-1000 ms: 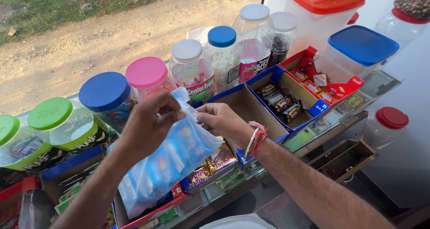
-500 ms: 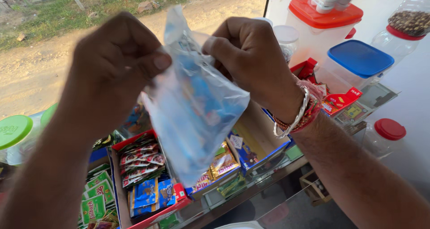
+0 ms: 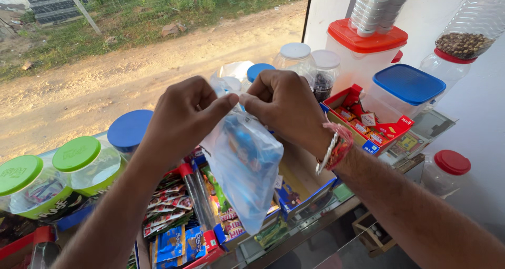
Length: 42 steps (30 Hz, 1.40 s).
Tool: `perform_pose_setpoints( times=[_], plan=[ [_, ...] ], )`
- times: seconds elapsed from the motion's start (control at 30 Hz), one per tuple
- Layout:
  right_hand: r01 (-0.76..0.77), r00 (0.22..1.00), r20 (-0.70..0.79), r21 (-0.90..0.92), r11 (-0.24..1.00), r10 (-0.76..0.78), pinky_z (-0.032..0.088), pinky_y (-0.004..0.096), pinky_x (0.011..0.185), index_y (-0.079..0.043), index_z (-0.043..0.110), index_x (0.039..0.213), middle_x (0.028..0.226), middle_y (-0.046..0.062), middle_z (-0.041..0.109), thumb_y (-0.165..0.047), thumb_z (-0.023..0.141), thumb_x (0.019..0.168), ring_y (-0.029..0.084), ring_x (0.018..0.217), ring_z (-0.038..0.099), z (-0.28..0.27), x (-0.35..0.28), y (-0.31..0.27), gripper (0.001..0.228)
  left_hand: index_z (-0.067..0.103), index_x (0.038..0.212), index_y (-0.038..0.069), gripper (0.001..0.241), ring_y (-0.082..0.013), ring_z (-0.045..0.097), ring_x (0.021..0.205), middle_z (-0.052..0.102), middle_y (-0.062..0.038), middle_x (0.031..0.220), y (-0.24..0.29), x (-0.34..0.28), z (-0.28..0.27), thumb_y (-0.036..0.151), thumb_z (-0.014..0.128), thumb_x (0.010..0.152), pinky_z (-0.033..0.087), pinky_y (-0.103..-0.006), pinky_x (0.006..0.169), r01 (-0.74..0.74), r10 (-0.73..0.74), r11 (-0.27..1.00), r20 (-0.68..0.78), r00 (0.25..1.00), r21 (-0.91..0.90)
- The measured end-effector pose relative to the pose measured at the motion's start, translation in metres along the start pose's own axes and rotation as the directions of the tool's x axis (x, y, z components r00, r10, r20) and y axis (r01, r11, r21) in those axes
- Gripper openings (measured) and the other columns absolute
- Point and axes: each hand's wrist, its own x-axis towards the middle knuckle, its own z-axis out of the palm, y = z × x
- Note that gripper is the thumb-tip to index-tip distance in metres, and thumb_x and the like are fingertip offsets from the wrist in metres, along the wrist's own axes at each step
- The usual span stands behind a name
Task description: The person packs various snack items from a display counter into a plastic bag. They handle multiple snack packets, place them into the bag, and then move to a table to handle a larger bag of snacks.
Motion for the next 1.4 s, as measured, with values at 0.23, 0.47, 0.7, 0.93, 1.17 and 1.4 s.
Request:
perform_pose_setpoints(
  times=[0.23,0.47,0.7,0.93,1.17,1.4],
  plan=[
    [-0.030,0.987,0.160,0.013,0.999,0.028,0.059,0.026,0.048,0.001,0.067,0.078,0.063,0.005,0.070,-0.019,0.074,0.086,0.010,0.054,0.072,-0.009,0.019,0.004,0.023,0.062,0.071,0.002,0.027,-0.0187,0.064,0.058,0.065,-0.010,0.062,0.001,0.027,-0.002,0.023,0.080,0.072,0.050,-0.0361,0.056,-0.043,0.035,0.975,0.041,0.999,0.216],
    [-0.065,0.982,0.162,-0.196,0.979,0.098,0.058,0.030,0.054,0.000,0.071,0.078,0.066,0.009,0.074,-0.023,0.074,0.081,0.013,0.055,0.072,-0.008,0.029,0.030,0.023,0.063,0.073,0.003,0.027,-0.0259,0.067,0.063,0.066,-0.013,0.066,-0.010,0.042,0.015,0.023,0.081,0.071,0.052,-0.0404,0.060,-0.133,0.118,0.951,0.068,0.991,0.281],
    [-0.110,0.987,0.092,-0.191,0.975,0.130,0.059,0.031,0.062,-0.003,0.073,0.080,0.068,0.009,0.075,-0.031,0.076,0.076,0.015,0.061,0.075,-0.010,0.032,0.050,0.029,0.063,0.075,0.002,0.027,-0.0252,0.070,0.066,0.069,-0.014,0.069,-0.004,0.052,0.040,0.024,0.080,0.075,0.054,-0.0400,0.062,-0.075,0.064,0.972,0.059,0.996,0.220],
    [-0.121,0.974,0.184,-0.086,0.989,0.135,0.060,0.032,0.059,-0.003,0.064,0.087,0.070,0.011,0.074,-0.019,0.074,0.077,0.018,0.062,0.076,-0.018,0.028,0.047,0.022,0.064,0.078,0.002,0.025,-0.0257,0.070,0.066,0.069,-0.014,0.070,0.010,0.047,0.050,0.019,0.082,0.075,0.053,-0.0399,0.061,-0.084,0.078,0.970,0.033,0.996,0.229],
    [0.462,0.886,0.128,-0.161,0.872,-0.446,0.057,0.036,0.066,-0.007,0.080,0.078,0.079,0.011,0.075,-0.005,0.074,0.071,0.021,0.076,0.073,-0.022,0.023,0.053,0.010,0.065,0.080,0.002,0.024,-0.0262,0.070,0.067,0.070,-0.013,0.072,0.014,0.043,0.034,0.013,0.084,0.069,0.053,-0.0395,0.062,-0.209,0.194,0.931,0.081,0.978,0.300],
    [0.019,0.981,0.192,-0.120,0.993,0.004,0.063,0.030,0.064,-0.010,0.082,0.094,0.078,0.007,0.079,-0.008,0.064,0.084,0.012,0.061,0.075,-0.025,0.016,0.031,0.021,0.062,0.083,0.001,0.025,-0.0236,0.069,0.064,0.068,-0.012,0.070,0.013,0.041,0.004,0.014,0.082,0.076,0.052,-0.0377,0.059,-0.368,0.337,0.903,0.165,0.927,0.222]
  ],
)
